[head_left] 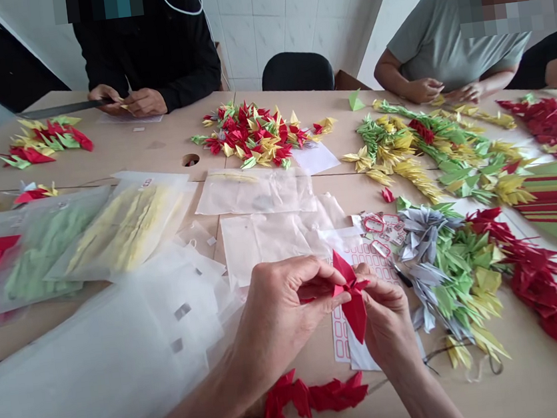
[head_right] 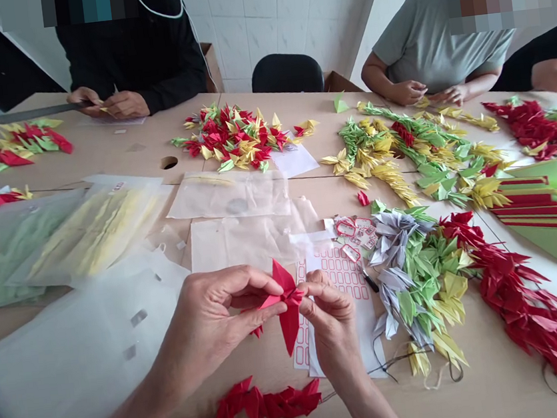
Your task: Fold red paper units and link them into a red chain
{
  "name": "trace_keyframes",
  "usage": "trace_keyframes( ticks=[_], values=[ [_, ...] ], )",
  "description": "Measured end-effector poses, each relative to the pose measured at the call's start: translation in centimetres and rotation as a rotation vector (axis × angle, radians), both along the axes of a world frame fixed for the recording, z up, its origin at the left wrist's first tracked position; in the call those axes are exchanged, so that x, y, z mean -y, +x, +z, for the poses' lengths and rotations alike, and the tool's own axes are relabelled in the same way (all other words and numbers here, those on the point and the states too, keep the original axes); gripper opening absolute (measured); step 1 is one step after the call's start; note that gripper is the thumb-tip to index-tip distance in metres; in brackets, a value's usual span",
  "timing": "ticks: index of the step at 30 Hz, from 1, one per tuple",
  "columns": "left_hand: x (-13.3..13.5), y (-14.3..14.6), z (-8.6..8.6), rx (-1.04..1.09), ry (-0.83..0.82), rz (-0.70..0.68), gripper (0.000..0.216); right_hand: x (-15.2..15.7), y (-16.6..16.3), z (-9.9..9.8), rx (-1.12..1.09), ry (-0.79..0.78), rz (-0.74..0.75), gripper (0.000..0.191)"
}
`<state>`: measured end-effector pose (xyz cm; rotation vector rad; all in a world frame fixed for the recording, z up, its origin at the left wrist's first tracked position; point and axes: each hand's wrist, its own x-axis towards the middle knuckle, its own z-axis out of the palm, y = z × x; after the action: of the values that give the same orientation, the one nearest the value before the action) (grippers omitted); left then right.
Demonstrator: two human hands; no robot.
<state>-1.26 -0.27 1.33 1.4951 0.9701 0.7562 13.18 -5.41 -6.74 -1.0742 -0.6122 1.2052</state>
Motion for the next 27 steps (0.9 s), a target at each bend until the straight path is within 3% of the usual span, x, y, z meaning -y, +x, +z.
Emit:
trace_keyframes(
  ticks=[18,27],
  values=[
    [-0.16,-0.15,0.46,-0.089,0.078,-0.079,0.005,-0.07,0.09,-0.45,0.039,0.007,0.003,0.009],
    [0.0,-0.48,0.77,-0.161,0.094,-0.116,0.021,0.03,0.15,-0.6,0.342,0.147,-0.032,0.012]
  ],
)
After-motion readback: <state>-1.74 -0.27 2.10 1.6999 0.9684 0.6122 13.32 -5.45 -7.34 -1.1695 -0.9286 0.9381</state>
